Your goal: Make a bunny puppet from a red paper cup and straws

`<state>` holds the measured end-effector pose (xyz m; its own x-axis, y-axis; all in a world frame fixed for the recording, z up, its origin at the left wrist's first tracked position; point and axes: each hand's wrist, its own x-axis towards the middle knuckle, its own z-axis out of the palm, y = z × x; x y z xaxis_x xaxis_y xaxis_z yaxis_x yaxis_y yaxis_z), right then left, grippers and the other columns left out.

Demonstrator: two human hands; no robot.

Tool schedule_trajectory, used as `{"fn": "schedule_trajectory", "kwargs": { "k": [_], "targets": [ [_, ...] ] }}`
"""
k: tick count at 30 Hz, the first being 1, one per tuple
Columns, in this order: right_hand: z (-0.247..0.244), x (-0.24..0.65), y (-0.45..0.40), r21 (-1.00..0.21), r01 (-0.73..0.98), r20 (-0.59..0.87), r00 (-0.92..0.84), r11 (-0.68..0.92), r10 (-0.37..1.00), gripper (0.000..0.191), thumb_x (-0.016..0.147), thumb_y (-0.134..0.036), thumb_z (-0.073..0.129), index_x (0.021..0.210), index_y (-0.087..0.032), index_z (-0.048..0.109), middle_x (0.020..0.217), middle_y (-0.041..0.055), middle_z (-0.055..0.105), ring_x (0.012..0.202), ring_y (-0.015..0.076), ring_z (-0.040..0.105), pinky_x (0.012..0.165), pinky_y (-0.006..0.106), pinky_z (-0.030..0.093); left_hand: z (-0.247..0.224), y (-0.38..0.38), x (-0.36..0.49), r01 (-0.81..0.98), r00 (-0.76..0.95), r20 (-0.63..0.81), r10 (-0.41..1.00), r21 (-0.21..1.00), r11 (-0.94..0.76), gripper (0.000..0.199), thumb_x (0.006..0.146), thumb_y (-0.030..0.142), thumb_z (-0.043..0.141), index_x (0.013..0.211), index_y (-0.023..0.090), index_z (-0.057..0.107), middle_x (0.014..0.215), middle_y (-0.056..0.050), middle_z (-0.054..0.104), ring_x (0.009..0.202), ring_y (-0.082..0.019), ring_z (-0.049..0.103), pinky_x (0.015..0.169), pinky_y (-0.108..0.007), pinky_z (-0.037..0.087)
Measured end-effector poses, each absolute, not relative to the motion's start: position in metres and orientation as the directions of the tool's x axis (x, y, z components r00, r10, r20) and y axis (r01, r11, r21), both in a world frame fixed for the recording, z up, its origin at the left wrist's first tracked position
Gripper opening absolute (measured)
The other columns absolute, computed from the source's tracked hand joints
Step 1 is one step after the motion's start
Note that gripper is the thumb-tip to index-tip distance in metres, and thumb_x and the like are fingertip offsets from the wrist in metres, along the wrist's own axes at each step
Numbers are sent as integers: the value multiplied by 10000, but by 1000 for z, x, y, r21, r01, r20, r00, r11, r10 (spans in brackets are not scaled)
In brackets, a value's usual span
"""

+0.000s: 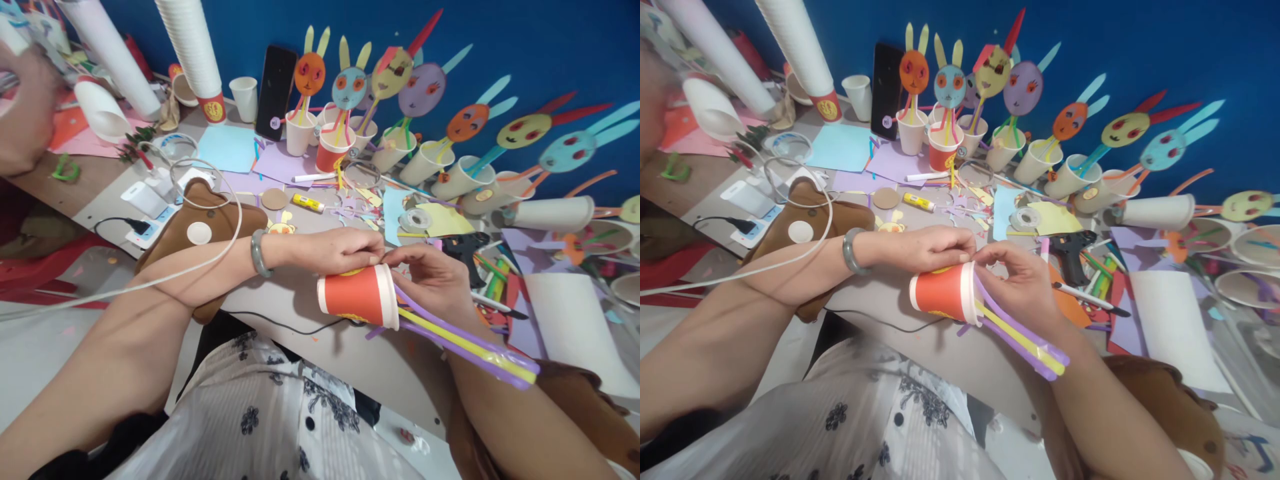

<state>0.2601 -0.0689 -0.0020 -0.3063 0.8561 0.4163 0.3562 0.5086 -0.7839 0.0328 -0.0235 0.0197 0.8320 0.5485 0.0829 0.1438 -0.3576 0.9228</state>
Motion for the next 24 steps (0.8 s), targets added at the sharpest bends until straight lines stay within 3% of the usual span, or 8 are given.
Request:
{"fn": "schedule_trajectory", "kwargs": {
  "k": [7,10,13,17,24],
  "targets": [
    [0,269,-61,-886,271,247,-407,375,879,247,925,-473,814,889,-234,762,806,45,783,706,182,719,638,300,579,20,-30,35,171,826,90,557,900,-400,206,1049,375,450,932,211,493,960,-62,626,881,-194,556,857,-336,451],
    [-9,272,-56,-845,257,353,-387,468,851,159,920,-386,822,905,-244,751,801,34,777,690,172,710,629,290,565,17,-30,37,185,790,100,605,902,-390,166,1040,312,433,911,217,475,962,-62,629,893,-196,556,887,-346,454],
    [-15,272,-55,-737,345,485,-329,581,810,128,884,-304,822,937,-249,719,809,25,767,693,186,711,625,302,562,14,-27,39,214,742,99,663,902,-374,144,1030,263,427,898,222,466,946,-52,615,900,-194,550,905,-348,455],
    [-11,273,-59,-522,516,521,-437,679,733,78,907,-263,742,966,-279,693,850,19,777,724,229,722,624,352,554,11,-24,40,220,722,103,685,904,-368,162,1027,246,441,867,226,453,896,-30,587,866,-182,534,874,-337,460],
    [-8,268,-57,-215,498,696,-526,840,489,80,976,-238,624,1032,-259,677,901,31,798,761,220,733,737,376,551,14,-30,41,228,701,81,709,916,-330,163,1040,252,472,882,213,490,902,-21,601,875,-173,533,910,-357,493]
  ]
}}
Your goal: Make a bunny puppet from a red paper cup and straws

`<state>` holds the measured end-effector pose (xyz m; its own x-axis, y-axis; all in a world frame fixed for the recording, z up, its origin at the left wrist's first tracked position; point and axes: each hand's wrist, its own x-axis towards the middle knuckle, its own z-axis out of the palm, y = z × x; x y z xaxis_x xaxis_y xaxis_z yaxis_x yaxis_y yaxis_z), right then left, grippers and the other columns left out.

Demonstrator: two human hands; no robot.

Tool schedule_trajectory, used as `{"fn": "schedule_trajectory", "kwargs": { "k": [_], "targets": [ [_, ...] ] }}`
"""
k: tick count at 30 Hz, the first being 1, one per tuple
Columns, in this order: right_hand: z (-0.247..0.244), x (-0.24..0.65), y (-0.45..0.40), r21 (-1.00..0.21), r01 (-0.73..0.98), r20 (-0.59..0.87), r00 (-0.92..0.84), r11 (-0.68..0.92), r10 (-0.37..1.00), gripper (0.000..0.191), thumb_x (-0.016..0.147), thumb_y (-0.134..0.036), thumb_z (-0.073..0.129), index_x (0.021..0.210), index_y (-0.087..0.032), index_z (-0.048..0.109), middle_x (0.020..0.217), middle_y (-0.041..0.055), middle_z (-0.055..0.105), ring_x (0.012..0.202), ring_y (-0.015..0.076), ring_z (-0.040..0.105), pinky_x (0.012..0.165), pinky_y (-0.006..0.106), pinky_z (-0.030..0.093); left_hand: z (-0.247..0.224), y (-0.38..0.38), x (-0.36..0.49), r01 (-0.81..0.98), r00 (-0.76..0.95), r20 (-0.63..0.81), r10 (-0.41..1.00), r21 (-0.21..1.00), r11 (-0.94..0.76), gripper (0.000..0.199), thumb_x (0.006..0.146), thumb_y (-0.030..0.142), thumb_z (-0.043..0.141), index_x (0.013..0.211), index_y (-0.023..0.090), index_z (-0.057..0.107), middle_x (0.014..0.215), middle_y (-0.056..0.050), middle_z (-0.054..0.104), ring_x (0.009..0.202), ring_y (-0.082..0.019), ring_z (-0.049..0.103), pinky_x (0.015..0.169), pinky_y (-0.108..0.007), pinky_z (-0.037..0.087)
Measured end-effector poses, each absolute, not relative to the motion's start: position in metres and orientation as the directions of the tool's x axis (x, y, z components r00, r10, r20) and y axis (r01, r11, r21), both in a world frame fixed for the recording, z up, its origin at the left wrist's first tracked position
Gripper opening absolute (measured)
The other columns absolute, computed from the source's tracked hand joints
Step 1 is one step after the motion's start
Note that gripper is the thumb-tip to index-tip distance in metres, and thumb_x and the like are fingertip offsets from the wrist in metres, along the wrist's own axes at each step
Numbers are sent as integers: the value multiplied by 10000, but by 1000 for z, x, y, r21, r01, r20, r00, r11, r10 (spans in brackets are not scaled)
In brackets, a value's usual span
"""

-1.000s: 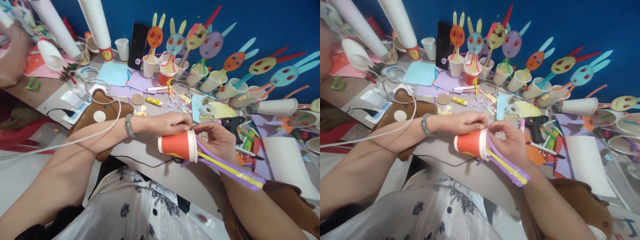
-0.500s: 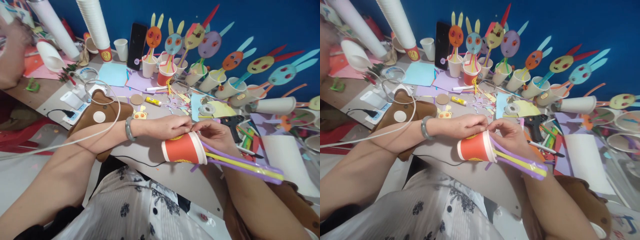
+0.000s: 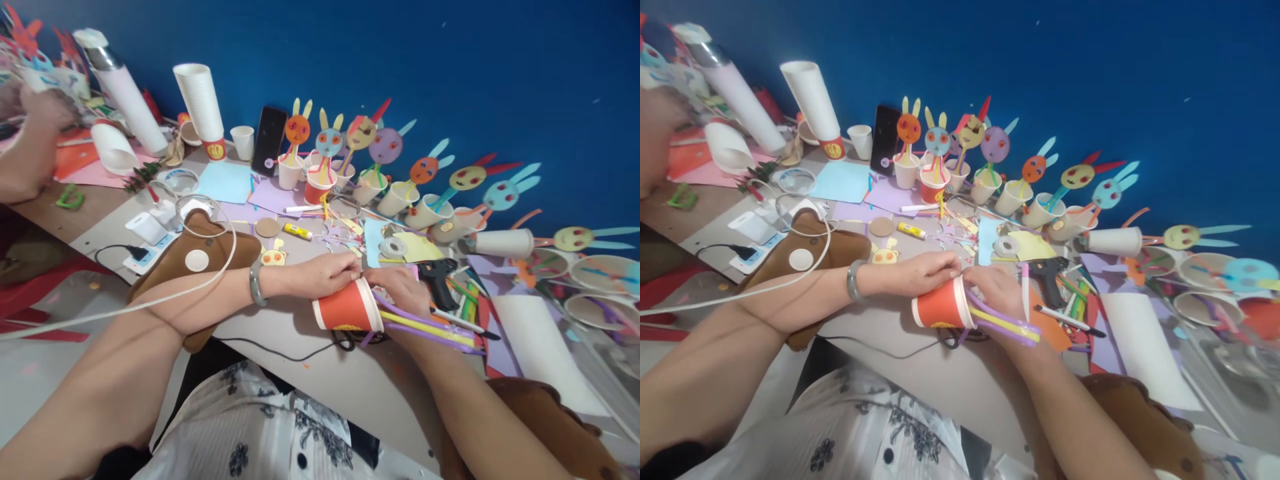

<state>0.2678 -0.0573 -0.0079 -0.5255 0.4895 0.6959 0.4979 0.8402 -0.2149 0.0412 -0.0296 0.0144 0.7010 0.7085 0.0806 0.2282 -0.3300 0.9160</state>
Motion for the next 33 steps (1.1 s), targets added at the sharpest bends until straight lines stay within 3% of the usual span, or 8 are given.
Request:
{"fn": "schedule_trajectory", "kwargs": {
  "k": [4,7,12,16,20,22,27,33],
  "targets": [
    [-7,265,-56,-165,504,689,-556,848,465,131,988,-178,596,1032,-282,662,867,14,809,688,203,731,741,384,545,16,-30,42,213,701,21,713,948,-236,169,1042,253,498,878,208,502,892,-7,590,875,-162,532,908,-342,494],
    [-5,267,-59,-132,531,731,-518,837,444,142,998,-190,590,1068,-288,665,896,18,828,704,211,759,772,401,538,17,-30,40,109,715,17,699,985,-136,206,1041,351,541,906,196,536,930,-13,597,896,-155,550,894,-332,501],
    [2,270,-67,-36,635,773,-472,772,424,104,1027,-227,560,1028,-261,658,895,20,830,705,198,770,825,398,518,17,-34,39,-21,803,23,595,1000,-10,586,823,641,805,1116,201,552,1090,-68,652,995,-199,631,884,-362,536],
    [6,267,-68,29,637,827,-448,770,340,208,1076,-282,509,1026,-228,703,938,57,825,748,191,755,820,393,495,14,-38,42,16,764,79,641,990,-141,737,744,704,845,1176,190,541,1179,-114,664,1069,-242,653,960,-416,550],
    [7,262,-66,-72,685,892,-280,725,354,97,1003,-292,676,946,-242,737,837,24,720,750,184,646,738,360,465,14,-43,43,35,693,192,695,954,-299,749,751,710,840,1207,197,541,1272,-142,669,1187,-300,664,1043,-461,538],
    [8,260,-65,-90,672,897,-266,735,354,78,970,-258,710,894,-241,719,787,12,672,726,179,592,705,353,445,15,-46,43,51,682,216,699,939,-340,757,757,731,828,1217,199,548,1271,-145,680,1182,-315,680,1034,-468,544],
    [14,260,-68,-8,646,897,-333,763,290,146,978,-164,638,854,-237,659,771,3,676,646,148,549,716,365,441,14,-52,42,12,708,254,660,929,-370,755,770,697,847,1252,194,556,1251,-138,706,1154,-311,709,972,-437,574],
    [20,259,-73,-86,598,858,-362,797,364,183,888,-61,675,903,-236,623,750,9,692,609,139,573,613,298,473,9,-51,44,-3,696,305,650,907,-422,695,817,715,809,1212,190,581,1183,-119,723,1066,-263,719,904,-389,588]
  ]
}}
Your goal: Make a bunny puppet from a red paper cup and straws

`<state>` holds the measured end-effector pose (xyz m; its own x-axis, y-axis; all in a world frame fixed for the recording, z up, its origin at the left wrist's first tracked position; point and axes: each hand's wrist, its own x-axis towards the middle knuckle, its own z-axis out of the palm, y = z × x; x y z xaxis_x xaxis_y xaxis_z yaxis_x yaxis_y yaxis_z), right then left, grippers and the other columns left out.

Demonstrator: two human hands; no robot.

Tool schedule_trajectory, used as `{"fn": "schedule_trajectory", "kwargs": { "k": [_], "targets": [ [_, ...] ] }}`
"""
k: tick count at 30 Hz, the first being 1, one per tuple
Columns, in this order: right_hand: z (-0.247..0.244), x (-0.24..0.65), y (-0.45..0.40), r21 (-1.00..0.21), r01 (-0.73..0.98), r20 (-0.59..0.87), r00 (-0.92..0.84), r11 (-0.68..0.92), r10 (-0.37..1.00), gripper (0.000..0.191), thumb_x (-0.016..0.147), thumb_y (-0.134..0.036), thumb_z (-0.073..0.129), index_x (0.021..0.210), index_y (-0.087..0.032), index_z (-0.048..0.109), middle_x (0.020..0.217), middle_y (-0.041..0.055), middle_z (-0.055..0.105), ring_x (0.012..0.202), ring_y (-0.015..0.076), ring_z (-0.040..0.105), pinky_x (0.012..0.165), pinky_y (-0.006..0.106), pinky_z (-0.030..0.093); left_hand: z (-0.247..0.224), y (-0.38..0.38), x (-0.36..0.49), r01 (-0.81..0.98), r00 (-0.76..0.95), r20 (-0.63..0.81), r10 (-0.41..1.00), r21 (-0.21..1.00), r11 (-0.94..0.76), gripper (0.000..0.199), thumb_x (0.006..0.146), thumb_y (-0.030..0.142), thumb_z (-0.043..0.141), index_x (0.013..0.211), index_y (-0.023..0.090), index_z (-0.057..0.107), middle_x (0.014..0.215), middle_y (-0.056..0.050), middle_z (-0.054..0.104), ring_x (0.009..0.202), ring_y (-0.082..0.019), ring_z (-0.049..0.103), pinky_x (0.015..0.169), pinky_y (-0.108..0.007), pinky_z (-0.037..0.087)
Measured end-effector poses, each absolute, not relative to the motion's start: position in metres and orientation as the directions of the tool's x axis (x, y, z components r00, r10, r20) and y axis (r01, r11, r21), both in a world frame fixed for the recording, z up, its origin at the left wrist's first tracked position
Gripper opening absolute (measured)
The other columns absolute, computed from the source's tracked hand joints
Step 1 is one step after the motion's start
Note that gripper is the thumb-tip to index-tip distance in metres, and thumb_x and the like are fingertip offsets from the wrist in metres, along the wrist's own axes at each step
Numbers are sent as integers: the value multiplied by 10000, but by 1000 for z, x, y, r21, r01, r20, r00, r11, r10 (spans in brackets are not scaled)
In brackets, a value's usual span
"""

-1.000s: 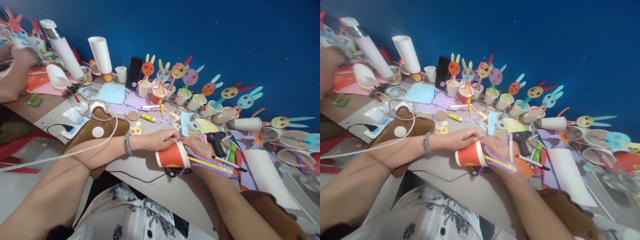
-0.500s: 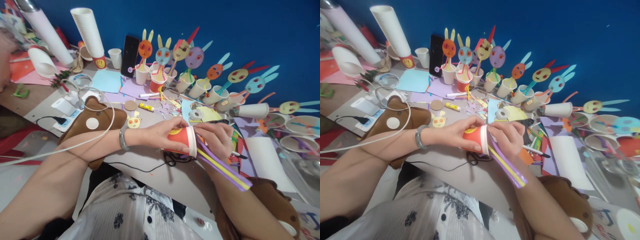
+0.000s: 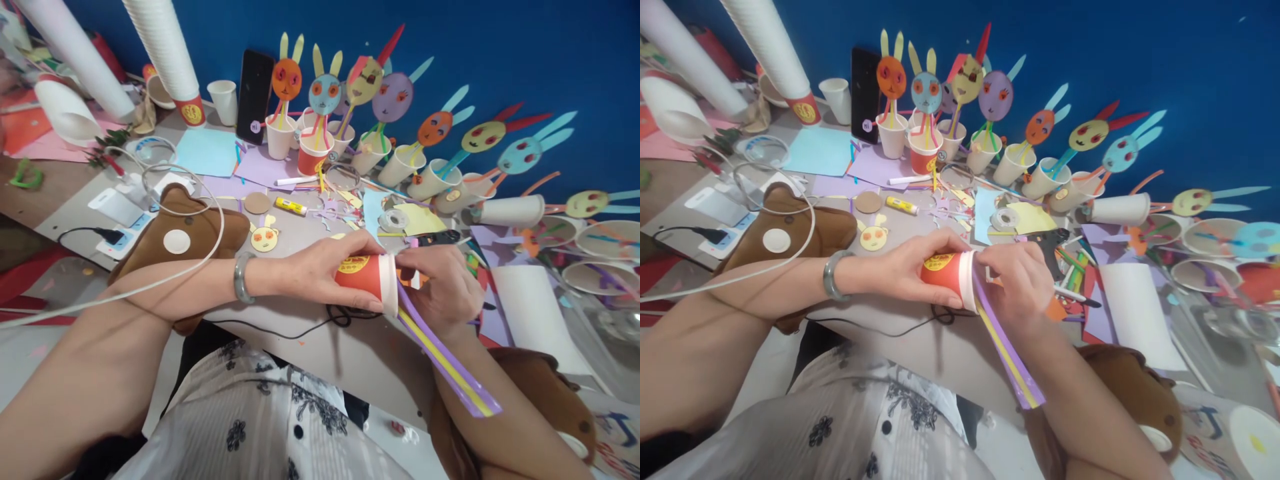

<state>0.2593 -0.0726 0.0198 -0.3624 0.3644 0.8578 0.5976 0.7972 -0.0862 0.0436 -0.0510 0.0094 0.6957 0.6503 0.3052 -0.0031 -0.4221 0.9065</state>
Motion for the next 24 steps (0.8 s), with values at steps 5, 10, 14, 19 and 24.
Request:
{"fn": "schedule_trajectory", "kwargs": {
  "k": [5,10,14,19,24],
  "targets": [
    [35,265,-77,-432,525,671,-356,733,650,156,876,-126,749,870,-240,642,790,4,753,594,112,626,542,233,471,1,-43,43,12,632,394,668,856,-516,686,841,740,776,1215,193,601,1178,-117,735,1053,-252,720,909,-387,593],
    [51,268,-78,-882,430,137,-164,196,977,212,901,-395,793,807,-206,766,669,7,709,568,125,599,552,270,483,-9,-36,39,85,588,544,599,695,-714,687,899,719,736,1294,171,611,1225,-147,747,1100,-266,739,950,-399,607],
    [50,264,-73,-956,288,-10,-228,58,974,331,732,-528,933,744,-227,797,650,4,701,613,150,626,592,288,529,-15,-35,37,98,630,610,481,552,-828,663,962,687,680,1360,164,598,1305,-172,750,1219,-285,737,1061,-443,601],
    [40,257,-76,-978,195,-104,-161,-71,981,332,666,-498,983,704,-235,785,685,-4,720,611,132,604,583,264,501,-19,-35,37,114,618,653,439,477,-871,674,984,664,666,1420,159,572,1348,-177,744,1280,-278,729,1111,-451,598],
    [35,254,-80,-978,94,-200,-148,-188,969,371,670,-509,987,726,-227,753,661,-21,668,590,126,577,571,262,488,-20,-34,38,106,620,653,435,480,-871,718,977,706,642,1454,174,569,1381,-171,732,1333,-290,709,1154,-485,584]
  ]
}}
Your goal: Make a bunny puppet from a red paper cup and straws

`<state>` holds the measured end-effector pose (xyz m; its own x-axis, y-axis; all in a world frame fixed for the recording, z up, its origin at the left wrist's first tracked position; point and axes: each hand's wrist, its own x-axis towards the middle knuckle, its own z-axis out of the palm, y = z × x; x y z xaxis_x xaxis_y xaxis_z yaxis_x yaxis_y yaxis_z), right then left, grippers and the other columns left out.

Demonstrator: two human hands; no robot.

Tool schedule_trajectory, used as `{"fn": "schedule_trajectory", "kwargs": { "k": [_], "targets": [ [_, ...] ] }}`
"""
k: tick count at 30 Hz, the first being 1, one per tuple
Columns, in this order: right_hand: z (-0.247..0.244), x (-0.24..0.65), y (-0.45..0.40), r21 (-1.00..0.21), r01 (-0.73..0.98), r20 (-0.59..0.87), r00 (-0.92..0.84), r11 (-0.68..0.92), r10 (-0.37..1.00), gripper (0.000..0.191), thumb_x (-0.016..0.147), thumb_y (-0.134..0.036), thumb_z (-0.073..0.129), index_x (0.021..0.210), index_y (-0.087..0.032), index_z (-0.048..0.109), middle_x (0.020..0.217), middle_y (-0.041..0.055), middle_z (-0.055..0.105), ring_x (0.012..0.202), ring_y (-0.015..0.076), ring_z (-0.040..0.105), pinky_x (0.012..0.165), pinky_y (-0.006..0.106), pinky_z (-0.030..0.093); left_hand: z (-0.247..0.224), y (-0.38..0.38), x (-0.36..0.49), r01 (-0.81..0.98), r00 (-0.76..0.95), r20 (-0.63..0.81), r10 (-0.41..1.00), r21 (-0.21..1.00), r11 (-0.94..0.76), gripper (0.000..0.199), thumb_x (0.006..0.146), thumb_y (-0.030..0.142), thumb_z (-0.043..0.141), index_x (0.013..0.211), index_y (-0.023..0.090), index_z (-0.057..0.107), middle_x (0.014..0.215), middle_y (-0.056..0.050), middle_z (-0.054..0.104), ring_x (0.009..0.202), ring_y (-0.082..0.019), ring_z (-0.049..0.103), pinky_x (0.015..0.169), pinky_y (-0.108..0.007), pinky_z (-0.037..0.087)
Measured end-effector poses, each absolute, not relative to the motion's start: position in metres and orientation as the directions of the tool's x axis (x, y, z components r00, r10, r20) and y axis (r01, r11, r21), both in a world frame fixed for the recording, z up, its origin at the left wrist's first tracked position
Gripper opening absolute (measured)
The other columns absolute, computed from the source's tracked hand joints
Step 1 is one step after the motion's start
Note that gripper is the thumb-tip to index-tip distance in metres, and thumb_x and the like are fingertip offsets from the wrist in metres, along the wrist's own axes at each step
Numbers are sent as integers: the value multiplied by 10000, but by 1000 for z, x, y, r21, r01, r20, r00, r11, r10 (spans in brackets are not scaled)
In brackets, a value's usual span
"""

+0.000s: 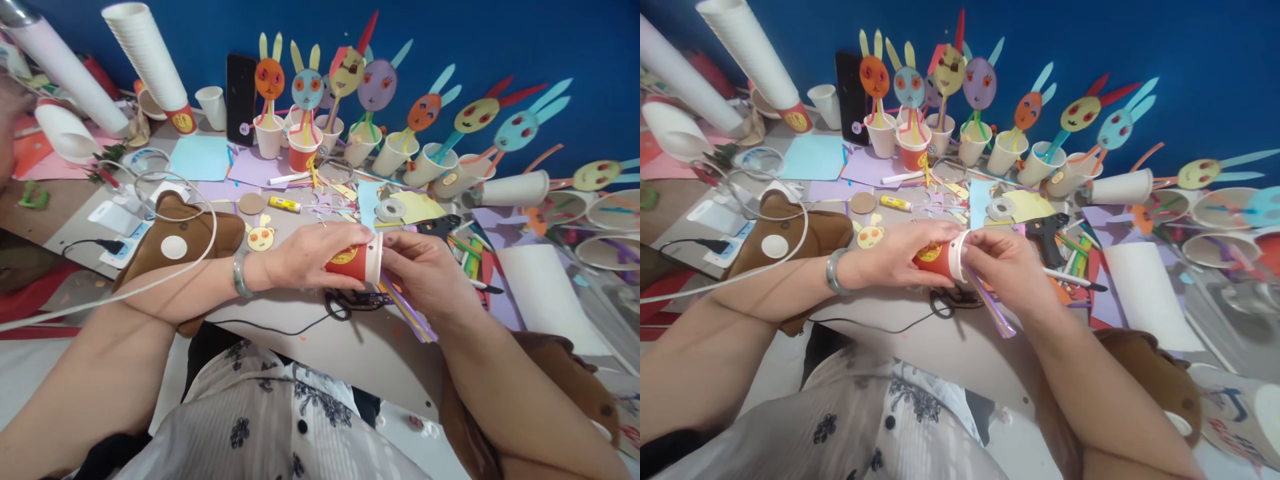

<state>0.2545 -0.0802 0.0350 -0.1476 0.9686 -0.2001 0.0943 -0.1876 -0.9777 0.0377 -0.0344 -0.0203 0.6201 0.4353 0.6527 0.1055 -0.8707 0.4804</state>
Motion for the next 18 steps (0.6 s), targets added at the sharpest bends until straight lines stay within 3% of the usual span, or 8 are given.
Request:
{"fn": "schedule_trajectory", "kwargs": {
  "k": [6,10,14,18],
  "targets": [
    [36,257,-78,-981,10,-193,-186,-194,963,391,632,-496,1020,773,-226,775,668,-26,679,557,111,566,529,237,472,-26,-30,39,48,561,707,431,492,-870,756,924,694,726,1455,184,554,1325,-162,744,1272,-295,732,1115,-487,598],
    [35,261,-76,-987,13,-155,-259,-157,953,396,623,-480,1030,763,-217,768,650,-29,681,545,112,581,507,225,475,-32,-28,41,62,583,661,473,544,-837,794,874,742,751,1429,198,584,1344,-166,746,1289,-297,727,1129,-487,596],
    [36,262,-78,-989,50,-149,-289,-140,946,419,710,-571,965,786,-210,766,612,-23,665,474,99,523,434,218,419,-34,-27,40,42,600,670,438,520,-853,768,898,739,722,1442,212,594,1384,-172,735,1317,-290,719,1138,-479,597],
    [38,259,-82,-983,49,-186,-272,-179,944,423,667,-526,996,769,-200,746,652,-21,675,519,103,561,481,220,464,-34,-28,38,10,636,657,404,517,-856,731,935,677,719,1488,220,581,1446,-187,706,1366,-290,692,1168,-473,580]
  ]
}}
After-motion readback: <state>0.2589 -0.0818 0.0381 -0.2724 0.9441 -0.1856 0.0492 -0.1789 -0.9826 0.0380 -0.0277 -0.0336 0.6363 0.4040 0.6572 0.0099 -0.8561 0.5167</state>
